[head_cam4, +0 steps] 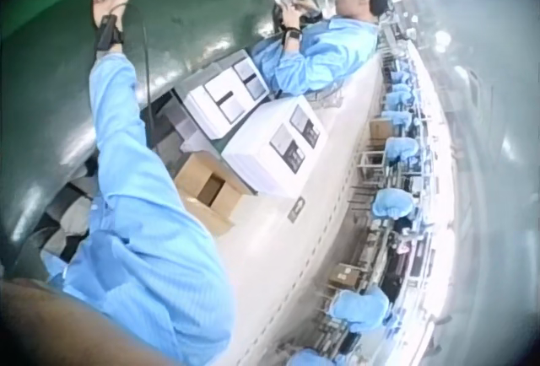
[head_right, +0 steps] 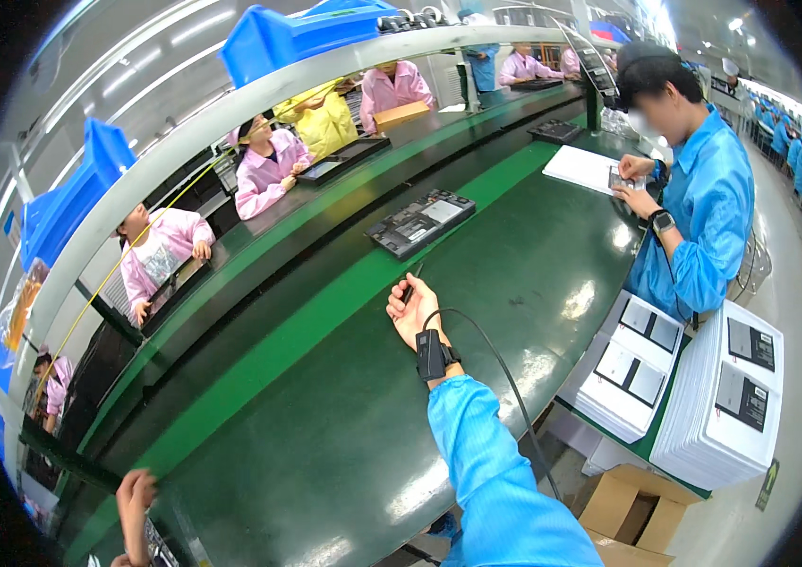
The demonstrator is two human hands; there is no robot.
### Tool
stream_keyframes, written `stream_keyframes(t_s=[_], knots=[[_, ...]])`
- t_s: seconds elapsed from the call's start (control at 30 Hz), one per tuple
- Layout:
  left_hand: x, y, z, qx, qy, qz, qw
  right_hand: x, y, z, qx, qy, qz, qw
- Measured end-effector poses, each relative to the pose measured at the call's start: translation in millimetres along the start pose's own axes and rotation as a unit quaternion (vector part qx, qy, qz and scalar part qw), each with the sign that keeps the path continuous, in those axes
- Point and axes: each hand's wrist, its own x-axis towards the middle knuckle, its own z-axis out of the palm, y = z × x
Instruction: Assembling internal components and applying tape to the interior of an electronic tablet on a factory assembly line.
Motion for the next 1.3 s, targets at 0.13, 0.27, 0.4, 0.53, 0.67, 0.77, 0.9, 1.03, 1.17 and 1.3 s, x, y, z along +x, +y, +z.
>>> stream_keyframes(t_s=[0.13, 0.27, 0.4, 0.53, 0.67, 0.77, 0.9, 1.03, 1.17, 1.3], knots=[[77.5, 127.4, 183.7, -0.195, -0.36, 0.047, 0.911, -1.8, -34.7, -12.4, 0.076, -0.032, -0.088, 0.993], [182.1, 173.0, 336.0, -0.31, -0.432, -0.035, 0.846, -4.6, -26.0, -4.1, 0.143, -0.028, -0.093, 0.985], [254.3, 228.0, 452.1, -0.465, -0.383, -0.152, 0.783, -4.2, -31.4, -10.2, 0.139, -0.01, -0.109, 0.984], [279.5, 268.9, 512.4, -0.498, -0.384, -0.273, 0.728, -1.5, -31.3, -6.3, 0.122, -0.016, -0.092, 0.988], [288.3, 303.9, 546.3, -0.477, -0.391, -0.353, 0.704, 3.6, -34.9, -6.5, 0.124, -0.018, -0.084, 0.989], [295.8, 317.7, 555.5, -0.471, -0.304, -0.389, 0.731, 7.5, -33.8, -6.7, 0.133, -0.016, -0.076, 0.988], [307.1, 316.6, 551.2, -0.467, -0.294, -0.436, 0.711, 7.8, -32.7, -5.1, 0.132, -0.009, -0.075, 0.988], [275.7, 331.7, 558.2, -0.567, -0.338, -0.316, 0.681, 6.3, -36.7, -10.3, 0.13, -0.002, -0.083, 0.988], [264.5, 339.1, 555.0, -0.627, -0.427, -0.172, 0.628, 5.5, -32.1, -5.8, 0.13, -0.016, -0.079, 0.988], [260.9, 331.6, 537.7, -0.604, -0.41, -0.087, 0.678, 3.1, -34.1, -8.0, 0.144, -0.035, -0.076, 0.986]])
